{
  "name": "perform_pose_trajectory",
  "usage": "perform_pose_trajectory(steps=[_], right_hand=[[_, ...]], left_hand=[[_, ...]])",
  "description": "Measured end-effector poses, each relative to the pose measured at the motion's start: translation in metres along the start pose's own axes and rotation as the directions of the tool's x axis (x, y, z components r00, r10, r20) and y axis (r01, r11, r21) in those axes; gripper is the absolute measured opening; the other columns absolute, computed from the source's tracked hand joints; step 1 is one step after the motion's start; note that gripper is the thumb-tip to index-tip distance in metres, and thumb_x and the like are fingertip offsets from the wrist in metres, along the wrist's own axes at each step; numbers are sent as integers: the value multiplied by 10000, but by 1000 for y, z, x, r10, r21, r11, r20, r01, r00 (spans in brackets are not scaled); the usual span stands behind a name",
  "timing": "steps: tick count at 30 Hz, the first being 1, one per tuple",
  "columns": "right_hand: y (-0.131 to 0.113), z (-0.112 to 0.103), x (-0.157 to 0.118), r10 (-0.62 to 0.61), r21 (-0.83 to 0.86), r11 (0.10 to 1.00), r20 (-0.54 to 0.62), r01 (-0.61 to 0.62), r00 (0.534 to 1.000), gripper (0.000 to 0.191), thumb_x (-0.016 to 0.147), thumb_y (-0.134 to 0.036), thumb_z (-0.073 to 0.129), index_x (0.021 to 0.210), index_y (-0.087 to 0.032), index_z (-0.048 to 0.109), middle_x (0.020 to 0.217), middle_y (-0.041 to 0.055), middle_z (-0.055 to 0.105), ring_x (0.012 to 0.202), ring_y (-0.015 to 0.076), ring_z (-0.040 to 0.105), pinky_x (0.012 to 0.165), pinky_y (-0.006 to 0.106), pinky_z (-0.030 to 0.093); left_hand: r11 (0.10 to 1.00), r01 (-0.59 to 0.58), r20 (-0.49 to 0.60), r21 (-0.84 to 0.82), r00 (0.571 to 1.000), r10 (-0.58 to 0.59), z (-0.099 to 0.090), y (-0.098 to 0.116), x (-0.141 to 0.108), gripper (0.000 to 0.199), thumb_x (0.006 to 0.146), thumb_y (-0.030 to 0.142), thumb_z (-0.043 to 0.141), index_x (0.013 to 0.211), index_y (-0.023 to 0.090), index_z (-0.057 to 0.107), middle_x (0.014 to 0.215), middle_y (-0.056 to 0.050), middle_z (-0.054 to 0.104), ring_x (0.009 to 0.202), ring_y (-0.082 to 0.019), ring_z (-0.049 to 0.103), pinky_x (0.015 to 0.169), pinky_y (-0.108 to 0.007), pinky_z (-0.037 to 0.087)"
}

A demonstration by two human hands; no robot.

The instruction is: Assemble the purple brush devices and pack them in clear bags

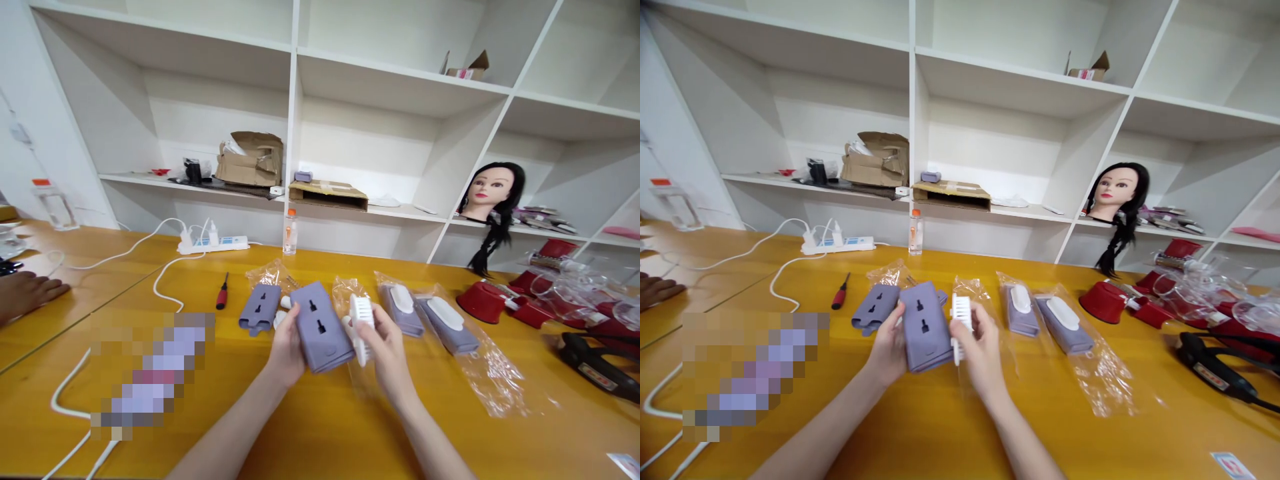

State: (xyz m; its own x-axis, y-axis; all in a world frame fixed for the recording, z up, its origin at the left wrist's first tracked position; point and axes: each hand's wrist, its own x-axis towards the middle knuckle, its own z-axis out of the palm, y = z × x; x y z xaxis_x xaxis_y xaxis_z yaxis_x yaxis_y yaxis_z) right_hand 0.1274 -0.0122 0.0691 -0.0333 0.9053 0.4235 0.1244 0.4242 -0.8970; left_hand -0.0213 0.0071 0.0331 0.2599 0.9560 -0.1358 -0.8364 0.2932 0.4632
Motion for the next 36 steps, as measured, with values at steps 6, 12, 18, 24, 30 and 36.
perform_pose_trajectory(steps=[6,12,18,24,30,36], right_hand=[[8,26,-4,-324,-768,588,65,255,944,403,764,-338,511,1112,-135,490,998,135,537,881,260,559,710,375,481],[16,24,1,-425,-802,495,112,334,898,409,855,-401,414,1152,-122,453,969,132,602,873,244,592,709,338,488],[28,23,-6,-437,-850,401,150,342,887,421,877,-398,378,1145,-87,471,820,126,661,707,241,625,612,325,475],[30,25,0,-554,-786,425,166,449,816,443,876,-409,376,1167,-85,453,876,143,663,751,233,633,644,321,480],[25,23,5,-422,-783,502,149,367,894,451,852,-414,423,1196,-125,455,925,139,662,802,248,633,681,343,485],[30,23,2,-418,-772,548,80,322,905,423,880,-373,369,1204,-114,455,945,143,658,832,240,628,703,341,488]], left_hand=[[999,-47,68,21,997,45,9,-2,-7,406,857,293,392,1226,144,477,1090,-76,638,1052,-227,562,973,-343,355],[989,-115,81,91,991,107,7,-11,-7,427,837,311,457,1247,194,465,1168,-57,602,1109,-217,524,1002,-333,328],[997,-52,23,55,998,51,6,-6,-6,454,817,402,461,1181,139,528,1076,-96,648,1080,-248,544,994,-373,346],[998,-5,44,69,999,2,7,-7,-7,429,813,390,464,1143,134,558,1010,-105,672,1036,-263,573,966,-398,377],[997,-58,19,48,998,57,7,-6,-6,416,824,399,443,1132,147,565,1015,-98,670,1036,-264,573,954,-405,390],[996,-59,34,66,998,56,7,-8,-7,396,834,382,438,1142,163,554,1039,-87,662,1060,-243,558,963,-377,385]])
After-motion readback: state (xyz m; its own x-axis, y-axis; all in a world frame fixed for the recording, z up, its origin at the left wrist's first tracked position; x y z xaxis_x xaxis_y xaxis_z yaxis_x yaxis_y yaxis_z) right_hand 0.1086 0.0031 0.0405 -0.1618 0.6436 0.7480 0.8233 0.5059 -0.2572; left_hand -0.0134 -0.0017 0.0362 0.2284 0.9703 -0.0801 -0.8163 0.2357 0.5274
